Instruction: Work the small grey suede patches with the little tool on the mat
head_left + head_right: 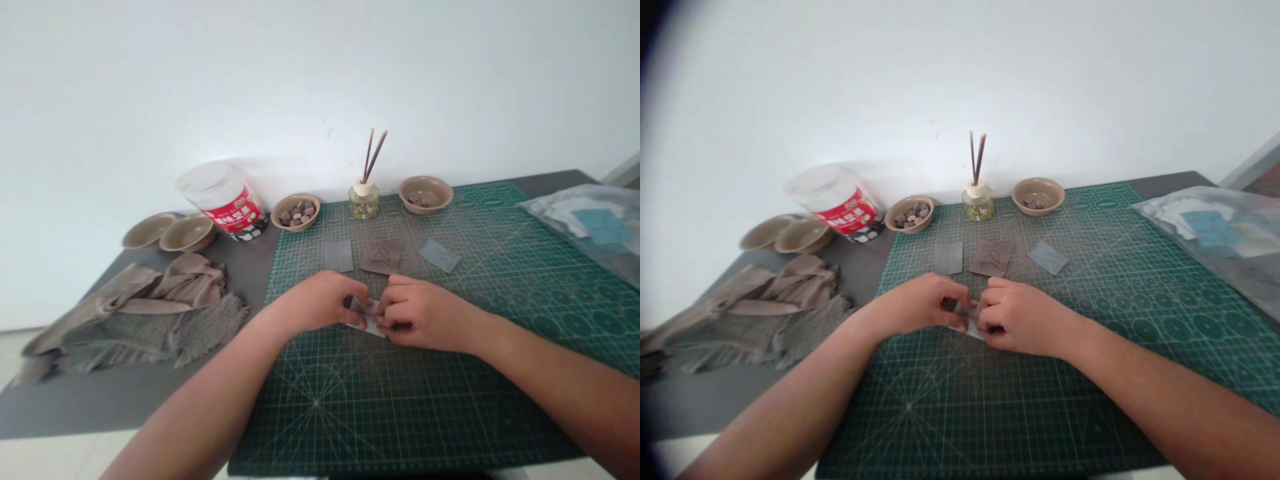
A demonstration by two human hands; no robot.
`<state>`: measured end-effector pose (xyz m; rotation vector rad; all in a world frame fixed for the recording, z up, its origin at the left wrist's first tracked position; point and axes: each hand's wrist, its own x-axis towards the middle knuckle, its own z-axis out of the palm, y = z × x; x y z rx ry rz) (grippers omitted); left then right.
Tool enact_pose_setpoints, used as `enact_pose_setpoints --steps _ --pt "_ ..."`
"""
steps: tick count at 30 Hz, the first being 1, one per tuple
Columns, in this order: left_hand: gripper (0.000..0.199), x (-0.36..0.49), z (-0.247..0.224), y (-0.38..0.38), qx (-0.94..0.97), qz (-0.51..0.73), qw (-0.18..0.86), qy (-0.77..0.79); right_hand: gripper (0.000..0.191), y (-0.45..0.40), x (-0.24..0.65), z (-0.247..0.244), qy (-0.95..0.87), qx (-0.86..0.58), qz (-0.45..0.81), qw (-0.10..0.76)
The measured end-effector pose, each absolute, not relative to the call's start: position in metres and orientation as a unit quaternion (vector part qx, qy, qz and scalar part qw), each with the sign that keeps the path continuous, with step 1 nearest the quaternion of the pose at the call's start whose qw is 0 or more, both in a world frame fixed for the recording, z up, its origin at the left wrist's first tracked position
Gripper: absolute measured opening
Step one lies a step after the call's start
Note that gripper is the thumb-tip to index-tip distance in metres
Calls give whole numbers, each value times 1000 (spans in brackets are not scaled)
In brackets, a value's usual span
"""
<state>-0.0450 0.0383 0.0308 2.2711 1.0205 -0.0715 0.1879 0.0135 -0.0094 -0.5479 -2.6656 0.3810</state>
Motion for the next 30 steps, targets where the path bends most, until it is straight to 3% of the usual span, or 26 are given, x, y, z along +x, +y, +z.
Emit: enact_pose_setpoints --steps 16,21,26,30 --pt "27 -44 34 41 873 -36 308 376 17 18 190 -10 -933 -257 135 211" --pt "25 -44 34 38 873 -21 309 377 15 10 187 -9 -947 -199 155 199" --pt "24 -44 33 37 873 -15 306 379 18 9 187 -7 -931 -261 150 205" --pt "23 -44 33 37 869 -13 311 385 16 8 186 -7 -937 -225 177 199"
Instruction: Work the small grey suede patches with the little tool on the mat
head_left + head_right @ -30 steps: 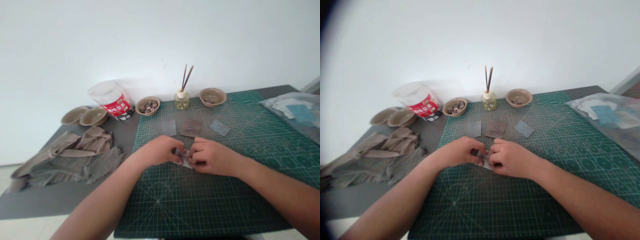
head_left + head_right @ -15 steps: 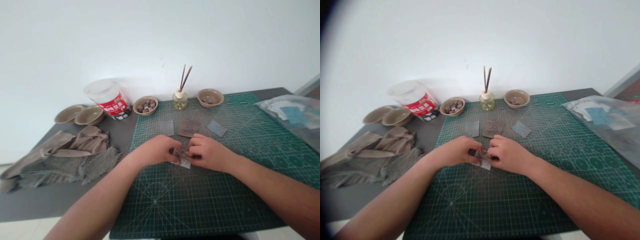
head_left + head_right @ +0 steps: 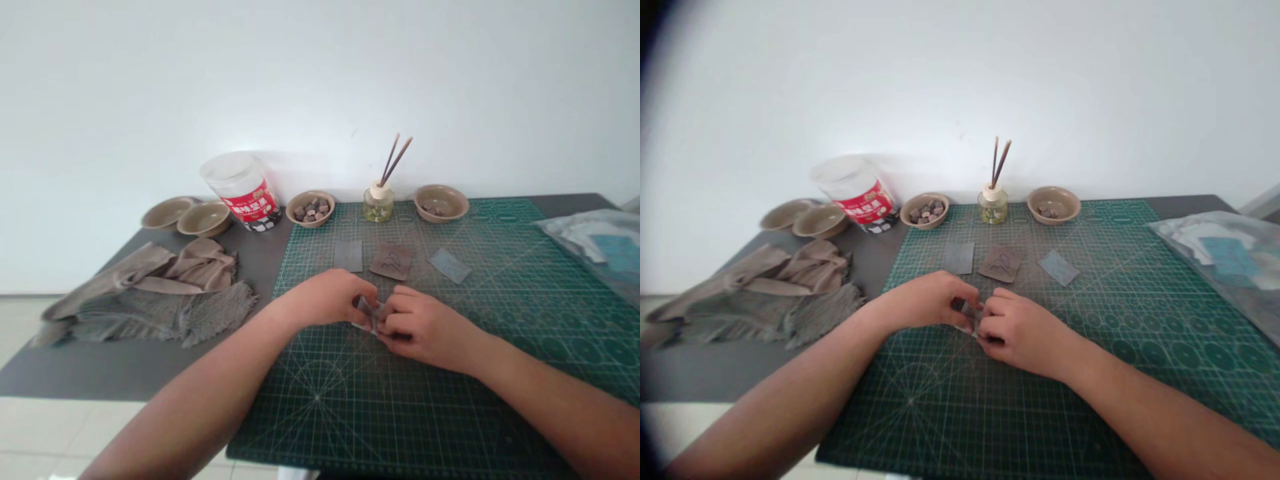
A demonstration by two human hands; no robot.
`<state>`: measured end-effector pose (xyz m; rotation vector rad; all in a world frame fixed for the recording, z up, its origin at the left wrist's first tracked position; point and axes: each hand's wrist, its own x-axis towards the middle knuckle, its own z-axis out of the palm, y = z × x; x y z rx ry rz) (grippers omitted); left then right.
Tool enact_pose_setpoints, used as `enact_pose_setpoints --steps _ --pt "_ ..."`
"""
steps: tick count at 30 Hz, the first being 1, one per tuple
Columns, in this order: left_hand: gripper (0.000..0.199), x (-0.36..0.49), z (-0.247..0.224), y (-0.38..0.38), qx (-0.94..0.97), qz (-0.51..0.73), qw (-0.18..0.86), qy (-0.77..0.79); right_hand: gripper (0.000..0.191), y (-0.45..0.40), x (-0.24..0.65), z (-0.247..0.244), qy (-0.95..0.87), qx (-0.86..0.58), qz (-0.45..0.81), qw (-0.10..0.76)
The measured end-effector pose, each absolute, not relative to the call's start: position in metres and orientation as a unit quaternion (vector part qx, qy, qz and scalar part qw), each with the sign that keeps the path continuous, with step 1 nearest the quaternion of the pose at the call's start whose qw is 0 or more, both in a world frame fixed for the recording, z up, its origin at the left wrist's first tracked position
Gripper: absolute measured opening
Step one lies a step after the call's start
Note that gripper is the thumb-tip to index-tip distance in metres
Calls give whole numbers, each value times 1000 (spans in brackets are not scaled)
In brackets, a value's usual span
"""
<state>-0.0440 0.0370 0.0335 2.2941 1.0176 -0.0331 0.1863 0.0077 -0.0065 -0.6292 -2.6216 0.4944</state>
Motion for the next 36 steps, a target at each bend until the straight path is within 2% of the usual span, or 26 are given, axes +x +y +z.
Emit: enact_pose_setpoints --steps 4,8,12,16,30,36 --pt "25 -44 35 36 871 -10 307 384 13 8 187 -7 -927 -262 183 196" --pt "21 -45 37 35 869 -12 307 388 12 7 187 -7 -934 -226 197 194" --pt "25 -44 39 35 873 -11 297 387 10 6 187 -7 -928 -261 191 184" --pt "27 -45 39 35 873 -11 307 379 10 6 187 -7 -931 -226 222 184" --pt "30 -44 37 35 873 -14 301 382 7 13 195 -8 -928 -262 188 187" --pt "30 -45 38 35 872 -16 304 384 9 4 190 -9 -937 -228 203 171"
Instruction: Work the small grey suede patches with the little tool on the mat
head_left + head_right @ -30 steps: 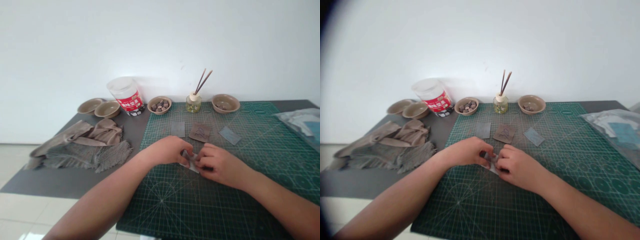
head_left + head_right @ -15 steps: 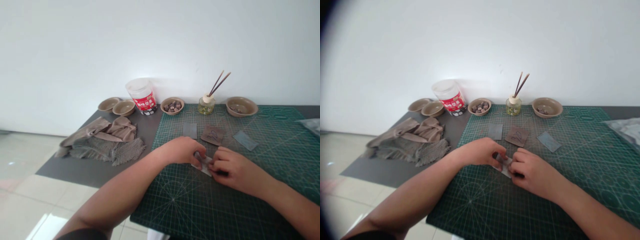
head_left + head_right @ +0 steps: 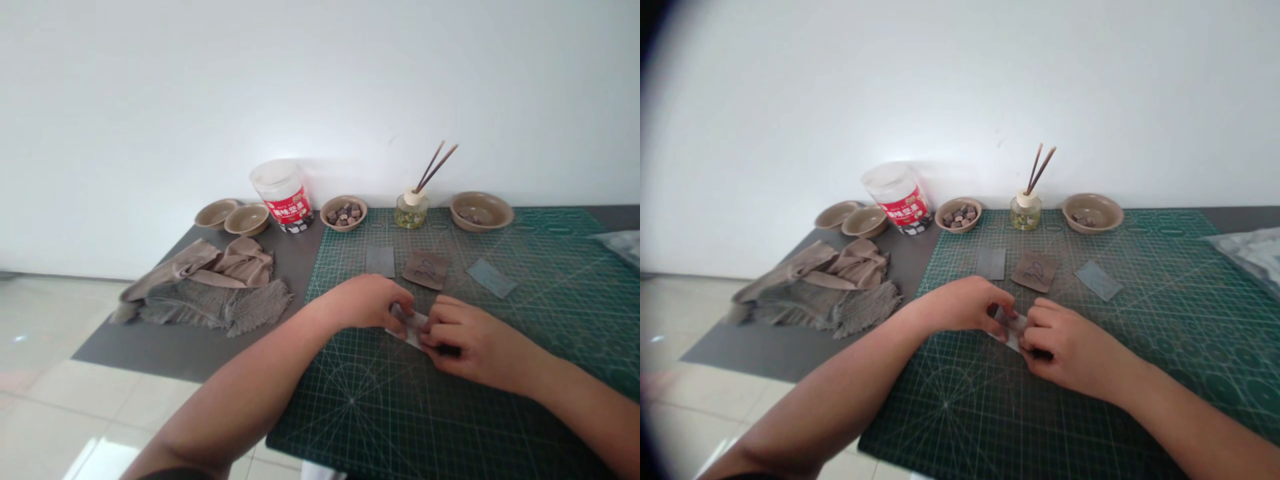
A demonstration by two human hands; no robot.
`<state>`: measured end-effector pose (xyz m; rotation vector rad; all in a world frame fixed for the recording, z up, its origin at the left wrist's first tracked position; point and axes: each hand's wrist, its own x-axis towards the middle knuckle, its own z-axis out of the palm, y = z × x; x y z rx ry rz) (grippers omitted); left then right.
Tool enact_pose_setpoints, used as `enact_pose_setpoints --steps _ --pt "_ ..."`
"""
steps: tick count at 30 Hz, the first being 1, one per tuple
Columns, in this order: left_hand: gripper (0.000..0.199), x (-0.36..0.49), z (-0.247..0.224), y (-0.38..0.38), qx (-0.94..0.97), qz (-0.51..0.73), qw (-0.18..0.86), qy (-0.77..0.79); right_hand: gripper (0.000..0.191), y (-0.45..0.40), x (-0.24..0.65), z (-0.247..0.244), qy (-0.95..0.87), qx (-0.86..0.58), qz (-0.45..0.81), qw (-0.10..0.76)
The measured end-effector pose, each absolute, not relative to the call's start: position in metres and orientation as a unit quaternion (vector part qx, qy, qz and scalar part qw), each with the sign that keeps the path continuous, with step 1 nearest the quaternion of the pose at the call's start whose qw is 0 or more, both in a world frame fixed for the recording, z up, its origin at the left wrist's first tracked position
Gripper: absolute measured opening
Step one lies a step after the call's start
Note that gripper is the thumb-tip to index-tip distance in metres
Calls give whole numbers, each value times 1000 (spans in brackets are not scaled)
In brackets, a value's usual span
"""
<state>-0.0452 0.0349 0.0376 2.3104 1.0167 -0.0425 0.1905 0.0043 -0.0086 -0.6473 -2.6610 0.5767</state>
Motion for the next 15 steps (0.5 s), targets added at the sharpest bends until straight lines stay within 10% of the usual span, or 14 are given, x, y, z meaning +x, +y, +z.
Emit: enact_pose_setpoints --steps 15 --pt "31 -44 42 35 865 -20 317 388 10 3 183 -8 -930 -248 187 197"
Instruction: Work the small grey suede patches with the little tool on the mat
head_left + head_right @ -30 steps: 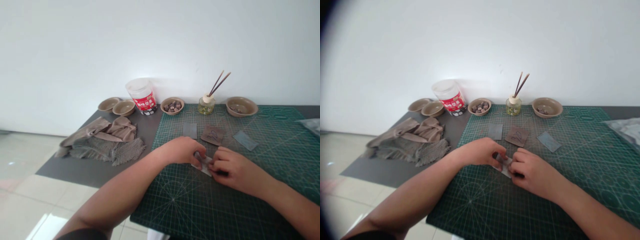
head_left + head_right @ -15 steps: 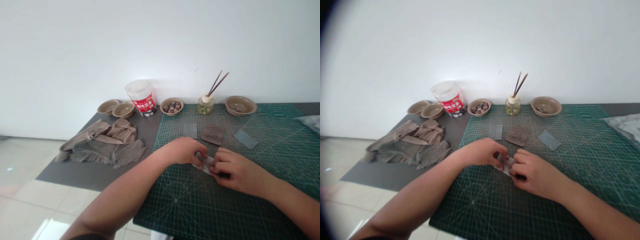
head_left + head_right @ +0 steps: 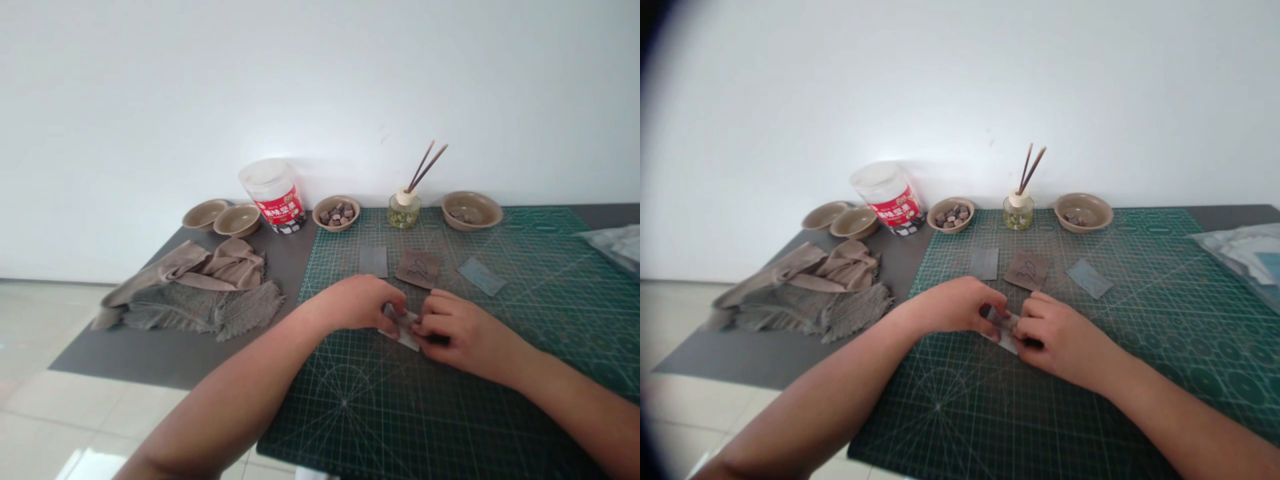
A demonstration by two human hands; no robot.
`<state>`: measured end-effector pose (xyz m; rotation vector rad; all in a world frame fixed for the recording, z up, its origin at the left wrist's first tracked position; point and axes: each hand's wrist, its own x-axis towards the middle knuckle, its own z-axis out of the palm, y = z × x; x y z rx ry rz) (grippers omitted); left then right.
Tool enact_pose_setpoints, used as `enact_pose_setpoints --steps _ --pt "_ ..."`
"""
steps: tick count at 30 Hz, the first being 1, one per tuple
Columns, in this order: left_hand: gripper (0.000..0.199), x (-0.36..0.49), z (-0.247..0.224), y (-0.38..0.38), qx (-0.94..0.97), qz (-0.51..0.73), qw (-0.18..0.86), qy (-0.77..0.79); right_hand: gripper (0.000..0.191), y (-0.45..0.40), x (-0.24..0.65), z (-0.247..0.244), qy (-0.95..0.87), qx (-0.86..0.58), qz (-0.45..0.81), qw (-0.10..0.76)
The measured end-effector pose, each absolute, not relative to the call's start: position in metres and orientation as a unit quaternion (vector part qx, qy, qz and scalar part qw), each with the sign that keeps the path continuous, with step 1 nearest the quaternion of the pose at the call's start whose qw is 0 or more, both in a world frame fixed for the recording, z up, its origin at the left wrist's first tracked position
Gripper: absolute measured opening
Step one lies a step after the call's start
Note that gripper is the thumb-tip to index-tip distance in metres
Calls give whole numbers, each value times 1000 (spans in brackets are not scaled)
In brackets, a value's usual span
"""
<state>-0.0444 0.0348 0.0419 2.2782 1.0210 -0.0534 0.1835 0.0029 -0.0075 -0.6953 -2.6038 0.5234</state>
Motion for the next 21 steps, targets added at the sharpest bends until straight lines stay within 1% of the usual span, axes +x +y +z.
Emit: enact_pose_setpoints --steps 3,6,10,13,16,21 --pt "30 -44 43 35 858 -24 324 397 10 7 188 -8 -927 -261 180 201" --pt "31 -43 43 34 855 -29 326 403 11 8 190 -9 -930 -242 206 186" --pt "28 -43 43 35 857 -27 327 397 11 8 189 -9 -924 -264 199 195" --pt "29 -43 43 35 858 -27 323 399 10 7 187 -8 -927 -244 217 184" --pt "32 -44 43 35 859 -27 321 398 14 5 187 -4 -924 -239 244 170" --pt "30 -44 42 36 859 -24 326 395 14 6 188 -3 -926 -235 243 170"
